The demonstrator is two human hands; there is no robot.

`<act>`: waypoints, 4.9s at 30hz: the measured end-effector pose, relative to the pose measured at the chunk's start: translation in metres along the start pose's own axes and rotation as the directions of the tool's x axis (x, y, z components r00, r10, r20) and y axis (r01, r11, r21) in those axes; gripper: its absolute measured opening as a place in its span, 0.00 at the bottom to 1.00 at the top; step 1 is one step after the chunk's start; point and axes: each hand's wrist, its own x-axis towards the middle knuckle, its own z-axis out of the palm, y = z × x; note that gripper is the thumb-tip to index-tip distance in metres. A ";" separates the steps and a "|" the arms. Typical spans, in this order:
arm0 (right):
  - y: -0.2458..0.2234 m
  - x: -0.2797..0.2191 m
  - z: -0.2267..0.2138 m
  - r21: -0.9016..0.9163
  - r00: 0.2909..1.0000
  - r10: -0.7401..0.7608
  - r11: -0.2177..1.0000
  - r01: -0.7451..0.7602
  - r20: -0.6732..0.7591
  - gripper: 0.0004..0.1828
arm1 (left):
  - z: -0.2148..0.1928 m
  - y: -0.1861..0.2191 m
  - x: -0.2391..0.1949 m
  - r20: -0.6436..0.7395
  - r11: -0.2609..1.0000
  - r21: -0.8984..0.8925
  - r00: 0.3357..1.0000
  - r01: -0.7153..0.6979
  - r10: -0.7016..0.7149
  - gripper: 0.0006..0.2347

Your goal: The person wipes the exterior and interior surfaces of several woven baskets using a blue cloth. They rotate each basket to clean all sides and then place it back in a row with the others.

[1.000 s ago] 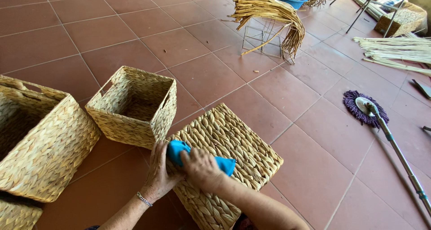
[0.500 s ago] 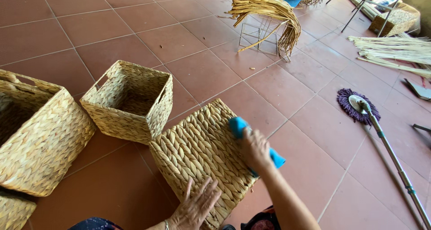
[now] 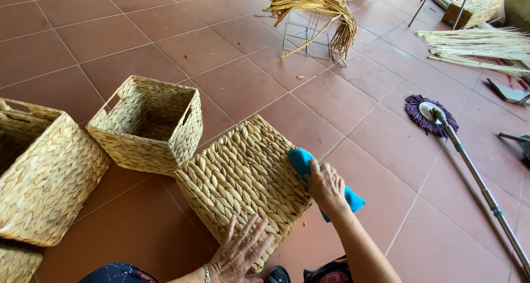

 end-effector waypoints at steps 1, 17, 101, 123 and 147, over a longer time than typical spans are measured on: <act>0.003 0.004 -0.001 -0.001 0.998 0.001 1.000 -0.001 -0.060 0.23 | 0.001 -0.001 0.002 -0.013 0.998 0.055 0.999 -0.030 0.031 0.52; -0.058 0.004 -0.009 0.194 0.844 -0.363 0.865 0.463 -0.395 0.31 | -0.071 -0.074 0.036 -0.255 0.915 0.061 0.893 0.398 -0.372 0.41; 0.040 0.067 0.023 0.087 0.911 0.411 0.907 -0.412 0.033 0.23 | -0.071 -0.108 0.056 0.027 0.723 -0.415 0.801 0.553 -0.598 0.44; -0.037 0.081 0.038 0.003 0.950 0.253 0.966 -0.258 0.182 0.17 | -0.062 -0.111 0.042 0.191 0.621 -0.382 0.716 0.684 -0.671 0.56; -0.137 0.060 0.054 0.138 0.895 -0.435 0.897 0.421 0.099 0.29 | -0.054 -0.134 0.023 0.515 0.477 -0.186 0.498 0.859 -0.697 0.68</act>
